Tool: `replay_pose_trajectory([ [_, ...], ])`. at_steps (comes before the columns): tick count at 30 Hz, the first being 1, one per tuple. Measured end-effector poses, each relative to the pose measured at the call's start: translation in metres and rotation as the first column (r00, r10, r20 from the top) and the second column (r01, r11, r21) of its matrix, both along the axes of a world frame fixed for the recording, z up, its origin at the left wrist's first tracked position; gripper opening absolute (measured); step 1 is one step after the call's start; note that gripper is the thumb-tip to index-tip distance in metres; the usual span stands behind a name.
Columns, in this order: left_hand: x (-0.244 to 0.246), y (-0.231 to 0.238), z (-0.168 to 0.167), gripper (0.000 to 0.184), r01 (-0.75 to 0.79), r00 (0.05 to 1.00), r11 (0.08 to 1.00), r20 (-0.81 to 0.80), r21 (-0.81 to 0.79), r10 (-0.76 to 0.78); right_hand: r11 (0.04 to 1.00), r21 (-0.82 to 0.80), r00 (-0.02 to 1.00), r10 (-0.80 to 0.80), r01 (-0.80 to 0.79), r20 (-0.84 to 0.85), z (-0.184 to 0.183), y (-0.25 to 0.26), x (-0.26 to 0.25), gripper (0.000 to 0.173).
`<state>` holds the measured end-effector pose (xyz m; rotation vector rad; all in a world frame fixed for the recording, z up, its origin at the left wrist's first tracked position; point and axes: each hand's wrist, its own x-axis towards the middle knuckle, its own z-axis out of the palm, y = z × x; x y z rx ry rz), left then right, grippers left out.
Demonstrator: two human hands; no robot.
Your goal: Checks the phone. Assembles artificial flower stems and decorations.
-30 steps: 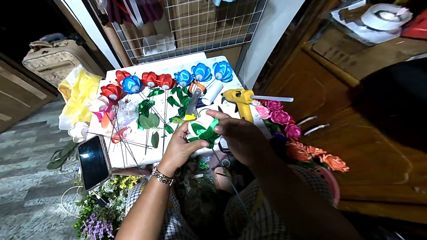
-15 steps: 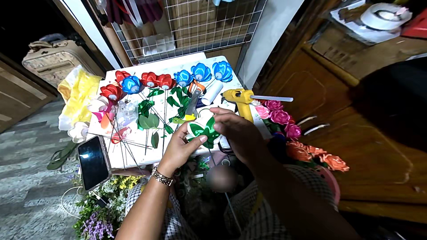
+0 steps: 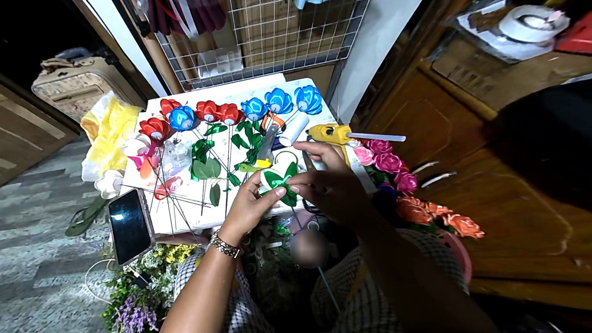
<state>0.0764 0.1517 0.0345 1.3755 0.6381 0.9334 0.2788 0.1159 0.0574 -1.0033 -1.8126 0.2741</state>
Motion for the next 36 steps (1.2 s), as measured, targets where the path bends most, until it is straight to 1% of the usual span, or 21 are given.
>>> replay_pose_trajectory([
  [2, -0.001, 0.001, -0.001, 0.022, 0.029, 0.999, 0.998, 0.033, -0.059, -0.027, 1.000, -0.011, 1.000, -0.002, 0.002, -0.004, 0.000, 0.000, 0.000, 0.019],
  [5, -0.001, 0.001, -0.001, 0.026, 0.031, 0.999, 0.995, 0.041, -0.092, -0.027, 0.999, -0.035, 1.000, -0.006, 0.006, -0.006, 0.000, 0.001, -0.001, 0.017],
  [10, 0.002, 0.000, 0.003, 0.023, -0.032, 0.998, 0.994, -0.050, -0.100, 0.027, 0.999, -0.037, 1.000, -0.001, 0.000, -0.014, -0.004, 0.004, 0.000, 0.016],
  [12, 0.004, 0.000, 0.002, 0.021, -0.051, 0.997, 0.991, -0.057, -0.121, 0.044, 0.999, -0.035, 1.000, -0.011, 0.010, -0.018, -0.005, 0.005, 0.000, 0.020],
  [15, 0.006, 0.002, 0.001, 0.021, -0.048, 0.999, 0.981, -0.029, -0.187, 0.043, 0.998, -0.043, 0.995, -0.055, 0.051, -0.084, -0.003, 0.007, 0.005, 0.025],
  [18, 0.009, 0.005, 0.001, 0.020, -0.050, 0.998, 0.972, 0.013, -0.231, 0.055, 0.993, -0.038, 0.977, -0.112, 0.107, -0.179, -0.004, 0.011, 0.014, 0.024],
  [21, 0.010, 0.007, 0.001, 0.021, -0.053, 0.996, 0.960, 0.048, -0.276, 0.069, 0.985, -0.083, 0.949, -0.165, 0.148, -0.269, -0.001, 0.011, 0.017, 0.020],
  [22, 0.010, 0.007, 0.001, 0.021, -0.052, 0.996, 0.956, 0.054, -0.289, 0.070, 0.984, -0.088, 0.950, -0.173, 0.155, -0.261, -0.001, 0.010, 0.017, 0.019],
  [23, 0.011, 0.007, 0.001, 0.023, -0.050, 0.996, 0.954, 0.061, -0.297, 0.071, 0.983, -0.081, 0.959, -0.180, 0.166, -0.219, -0.001, 0.009, 0.017, 0.018],
  [26, 0.012, 0.007, 0.000, 0.024, -0.058, 0.996, 0.954, 0.050, -0.296, 0.076, 0.984, -0.003, 0.983, -0.175, 0.175, -0.054, -0.008, 0.009, 0.009, 0.016],
  [29, 0.013, 0.007, -0.002, 0.020, -0.068, 0.996, 0.958, 0.029, -0.279, 0.079, 0.990, -0.041, 0.989, -0.133, 0.136, 0.066, -0.008, 0.007, -0.003, 0.014],
  [33, 0.012, 0.005, -0.002, 0.017, -0.048, 0.999, 0.964, 0.012, -0.261, 0.053, 0.991, -0.015, 0.986, -0.132, 0.134, 0.099, -0.014, 0.010, -0.007, 0.013],
  [36, 0.008, 0.006, 0.000, 0.021, 0.014, 0.999, 0.963, 0.054, -0.269, 0.001, 0.991, -0.017, 0.987, -0.130, 0.132, 0.094, -0.015, 0.012, -0.005, 0.013],
])
